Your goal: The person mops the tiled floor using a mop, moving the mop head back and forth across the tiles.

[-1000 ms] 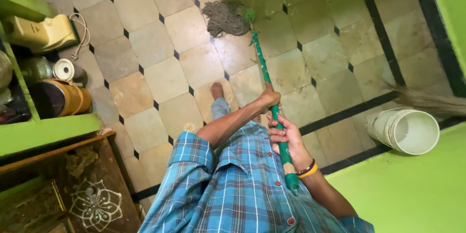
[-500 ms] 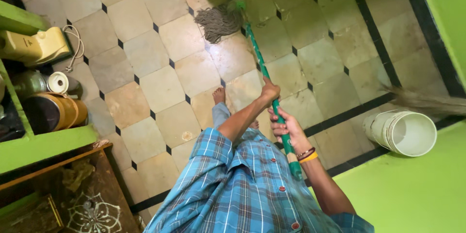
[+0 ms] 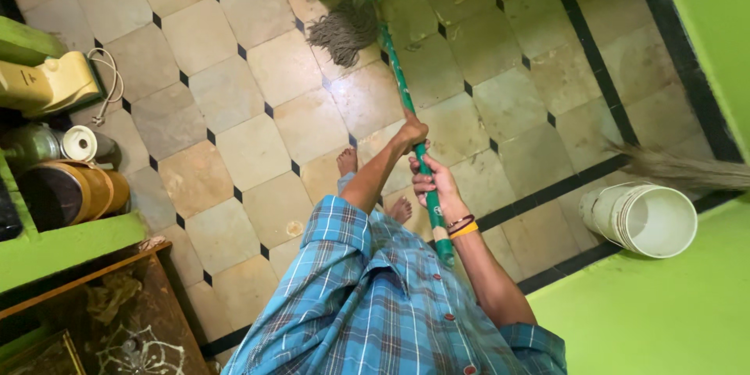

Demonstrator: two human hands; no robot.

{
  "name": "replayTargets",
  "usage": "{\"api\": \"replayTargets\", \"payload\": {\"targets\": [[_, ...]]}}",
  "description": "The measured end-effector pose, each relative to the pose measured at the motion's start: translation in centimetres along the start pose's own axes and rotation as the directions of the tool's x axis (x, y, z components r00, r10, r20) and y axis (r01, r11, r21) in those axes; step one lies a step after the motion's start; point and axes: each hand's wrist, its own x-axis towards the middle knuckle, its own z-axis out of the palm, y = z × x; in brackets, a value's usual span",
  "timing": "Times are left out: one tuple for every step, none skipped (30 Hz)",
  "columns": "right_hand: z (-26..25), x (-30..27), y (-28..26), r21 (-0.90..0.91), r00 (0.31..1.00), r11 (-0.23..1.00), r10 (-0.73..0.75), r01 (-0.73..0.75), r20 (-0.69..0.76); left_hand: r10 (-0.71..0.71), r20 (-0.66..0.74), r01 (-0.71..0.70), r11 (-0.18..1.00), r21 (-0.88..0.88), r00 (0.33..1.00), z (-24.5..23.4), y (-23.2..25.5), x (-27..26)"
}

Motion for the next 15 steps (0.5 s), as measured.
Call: {"api": "replayTargets", "payload": {"targets": [[0.5, 0.1, -0.6, 0.000, 1.000, 1.000, -0.002, 0.002, 0.001, 0.001, 0.001, -0.001, 1.000, 0.001, 1.000, -0.1, 0.5, 0.3], [1.0, -0.2, -1.4, 0.033, 1.000, 0.999, -0.017, 0.017, 0.008, 0.084, 0.036, -0.082, 0.995, -0.060, 0.996, 0.0, 0.8, 0.6], [1.6, -0.4, -2.0, 0.067, 0.999, 0.997, -0.033, 0.032, 0.015, 0.169, 0.065, -0.160, 0.979, -0.123, 0.984, 0.0, 1.2, 0.9], [2.2, -0.5, -2.3, 0.071, 0.999, 0.997, -0.032, 0.031, 0.012, 0.164, 0.066, -0.155, 0.980, -0.123, 0.984, 0.1, 1.4, 1.1], [2.8, -0.7, -2.7, 0.116, 1.000, 0.993, -0.018, 0.016, 0.020, 0.140, 0.048, -0.134, 0.986, -0.102, 0.989, 0.2, 1.8, 1.3], [3.4, -0.7, -2.8, 0.158, 0.999, 0.987, -0.005, 0.000, 0.032, 0.119, 0.028, -0.117, 0.990, -0.081, 0.992, 0.1, 2.3, 1.5], [3.8, -0.8, -2.7, 0.161, 0.999, 0.987, -0.003, -0.002, 0.033, 0.117, 0.026, -0.115, 0.990, -0.080, 0.993, 0.1, 2.7, 1.7], [4.0, -1.0, -2.6, 0.156, 1.000, 0.988, -0.009, 0.006, 0.018, 0.100, 0.017, -0.099, 0.994, -0.044, 0.995, 0.3, 3.0, 1.8], [4.0, -1.1, -2.4, 0.151, 1.000, 0.988, -0.015, 0.014, 0.003, 0.083, 0.007, -0.083, 0.997, -0.009, 0.997, 0.5, 3.0, 1.8], [4.0, -1.2, -2.3, 0.153, 1.000, 0.988, -0.016, 0.016, 0.004, 0.083, 0.008, -0.083, 0.997, -0.007, 0.997, 0.6, 2.9, 1.8], [3.8, -1.3, -1.9, 0.166, 1.000, 0.986, -0.020, 0.018, 0.008, 0.069, 0.027, -0.070, 0.997, 0.023, 0.997, 0.6, 2.6, 1.7], [3.6, -1.6, -1.6, 0.178, 1.000, 0.984, -0.022, 0.020, 0.011, 0.056, 0.046, -0.058, 0.997, 0.050, 0.997, 0.7, 2.2, 1.6], [3.4, -1.9, -1.4, 0.177, 1.000, 0.984, -0.023, 0.021, 0.011, 0.056, 0.046, -0.058, 0.997, 0.050, 0.997, 1.0, 1.9, 1.5], [3.2, -2.2, -1.1, 0.169, 1.000, 0.985, -0.029, 0.027, 0.010, 0.045, 0.042, -0.049, 0.994, 0.101, 0.998, 1.2, 1.7, 1.3], [3.1, -2.6, -0.8, 0.161, 0.999, 0.986, -0.036, 0.034, 0.008, 0.034, 0.037, -0.039, 0.988, 0.152, 0.999, 1.3, 1.5, 1.0]]}}
